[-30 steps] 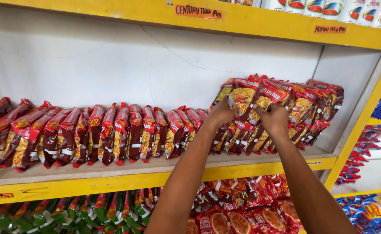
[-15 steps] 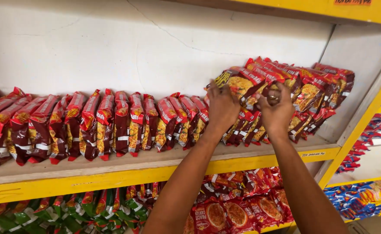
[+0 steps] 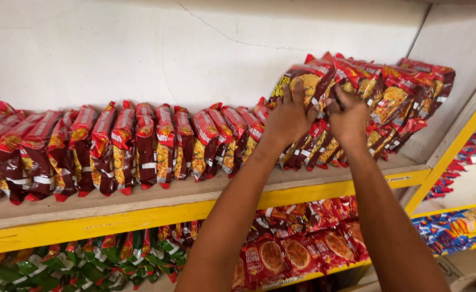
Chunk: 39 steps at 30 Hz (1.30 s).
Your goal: Stocking various instant noodle packs onto shelves from a cardboard box.
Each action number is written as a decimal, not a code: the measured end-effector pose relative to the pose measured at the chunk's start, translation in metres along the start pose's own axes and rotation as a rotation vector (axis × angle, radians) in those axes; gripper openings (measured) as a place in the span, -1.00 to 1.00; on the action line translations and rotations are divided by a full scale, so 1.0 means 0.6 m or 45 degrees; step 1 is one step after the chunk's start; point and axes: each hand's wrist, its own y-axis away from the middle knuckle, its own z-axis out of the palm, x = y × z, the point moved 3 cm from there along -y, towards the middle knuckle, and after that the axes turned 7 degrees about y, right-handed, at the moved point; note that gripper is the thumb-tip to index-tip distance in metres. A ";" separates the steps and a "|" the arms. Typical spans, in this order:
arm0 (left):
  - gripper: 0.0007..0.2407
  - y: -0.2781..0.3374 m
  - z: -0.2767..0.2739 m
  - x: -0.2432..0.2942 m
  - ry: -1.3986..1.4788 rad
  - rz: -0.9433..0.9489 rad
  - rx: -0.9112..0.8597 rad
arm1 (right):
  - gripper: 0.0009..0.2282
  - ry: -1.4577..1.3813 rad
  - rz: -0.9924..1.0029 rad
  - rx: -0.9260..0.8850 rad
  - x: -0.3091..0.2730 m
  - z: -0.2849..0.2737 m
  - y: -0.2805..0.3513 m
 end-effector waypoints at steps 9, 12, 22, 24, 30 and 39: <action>-0.54 0.047 0.011 0.044 -0.164 0.033 0.362 | -0.45 0.171 -0.302 -0.300 0.033 0.007 0.046; -0.56 0.061 0.017 0.052 -0.330 0.093 0.446 | -0.45 -0.021 -0.389 -0.395 0.025 -0.037 0.060; -0.79 0.398 0.180 0.128 0.198 0.592 -0.037 | -0.85 -0.364 0.727 -1.000 0.227 -0.315 0.476; -0.83 0.496 0.267 0.122 0.367 0.431 -0.260 | -0.83 -0.305 0.940 -1.071 0.293 -0.352 0.602; -0.83 0.790 0.534 0.132 0.626 -0.070 -1.100 | -0.78 0.126 1.477 -1.201 0.505 -0.445 1.048; -0.65 1.030 0.712 0.127 0.283 -0.300 -2.133 | -0.61 1.277 1.039 -1.344 0.522 -0.413 1.273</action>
